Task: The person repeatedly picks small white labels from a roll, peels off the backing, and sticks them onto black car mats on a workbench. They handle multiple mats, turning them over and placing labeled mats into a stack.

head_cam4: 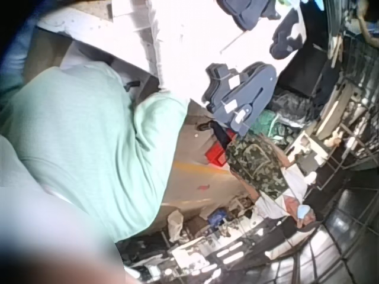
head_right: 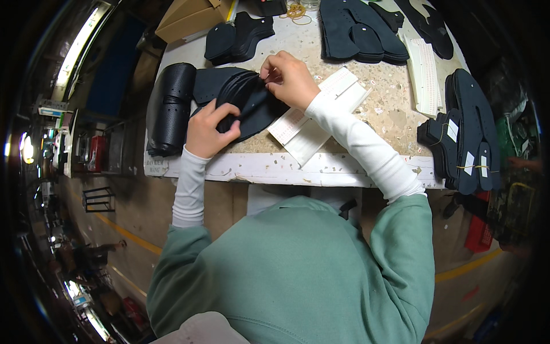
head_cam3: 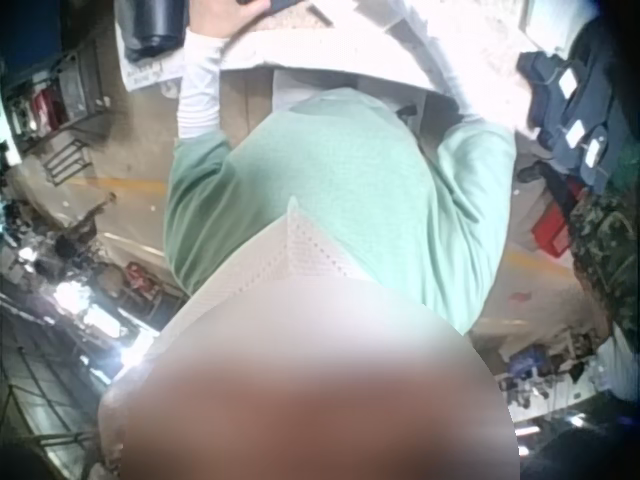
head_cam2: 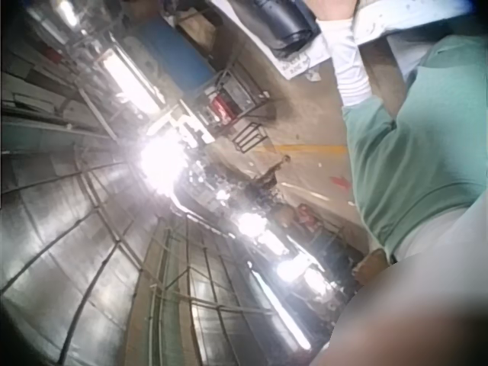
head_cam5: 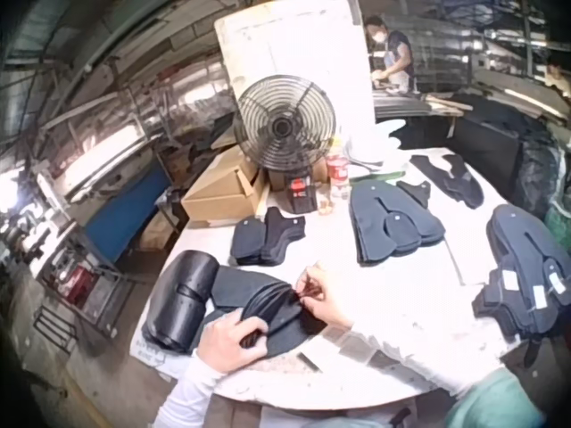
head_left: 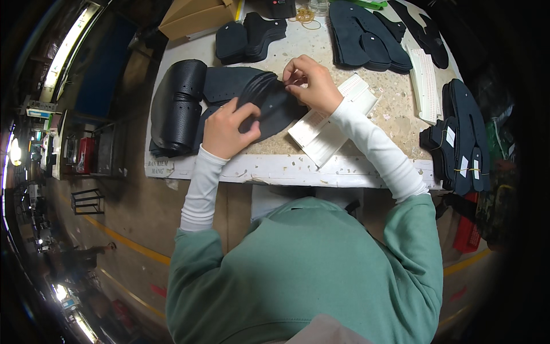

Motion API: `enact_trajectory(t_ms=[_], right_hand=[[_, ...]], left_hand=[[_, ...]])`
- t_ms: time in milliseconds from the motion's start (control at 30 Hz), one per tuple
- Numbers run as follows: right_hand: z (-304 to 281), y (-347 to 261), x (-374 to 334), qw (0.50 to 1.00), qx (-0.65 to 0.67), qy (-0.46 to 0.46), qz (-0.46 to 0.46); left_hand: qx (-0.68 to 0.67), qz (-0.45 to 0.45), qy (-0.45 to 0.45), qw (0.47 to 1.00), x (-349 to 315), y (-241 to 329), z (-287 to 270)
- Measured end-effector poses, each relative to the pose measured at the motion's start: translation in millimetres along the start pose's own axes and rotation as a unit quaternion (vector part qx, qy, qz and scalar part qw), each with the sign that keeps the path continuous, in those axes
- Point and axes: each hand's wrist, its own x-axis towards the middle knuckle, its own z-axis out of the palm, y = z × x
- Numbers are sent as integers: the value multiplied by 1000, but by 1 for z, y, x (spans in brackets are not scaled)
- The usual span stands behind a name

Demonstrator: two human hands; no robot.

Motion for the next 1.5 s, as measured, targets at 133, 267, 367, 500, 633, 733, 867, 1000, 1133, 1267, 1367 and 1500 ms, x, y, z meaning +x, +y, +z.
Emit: enact_trajectory(t_ms=[133,267,367,500,633,733,867,1000,1133,1267,1367,1500], right_hand=[[6,-9,-4,995,74,-49,44],[19,-14,-10,996,15,-82,-16],[27,-14,-10,990,-46,-102,-85],[35,-11,-11,979,-98,-113,-140],[36,-10,-9,980,-107,-101,-132],[26,-10,-3,982,-112,-56,-142],[3,-7,5,990,-104,-35,-87],[-10,-4,9,993,-72,22,-88],[-1,-3,1,997,-54,-23,-59],[26,-5,-11,991,-15,-112,-65],[35,-5,-11,986,-48,-125,-104],[27,-5,-6,987,-90,-100,-87]], left_hand=[[-64,-41,80,994,3,-13,-2],[-183,-95,163,965,3,-29,1],[-295,-191,221,910,4,-37,3],[-345,-157,241,893,-1,-32,8],[-177,-82,102,975,-2,-25,-7],[-123,-68,87,986,-2,-9,-5],[41,-25,23,999,-8,15,11],[14,-9,62,998,-5,9,13],[-66,-53,84,993,1,-4,3],[-108,-92,144,979,5,-10,-4],[-179,-59,223,957,5,-6,0],[-77,-62,81,992,1,-2,-4]])
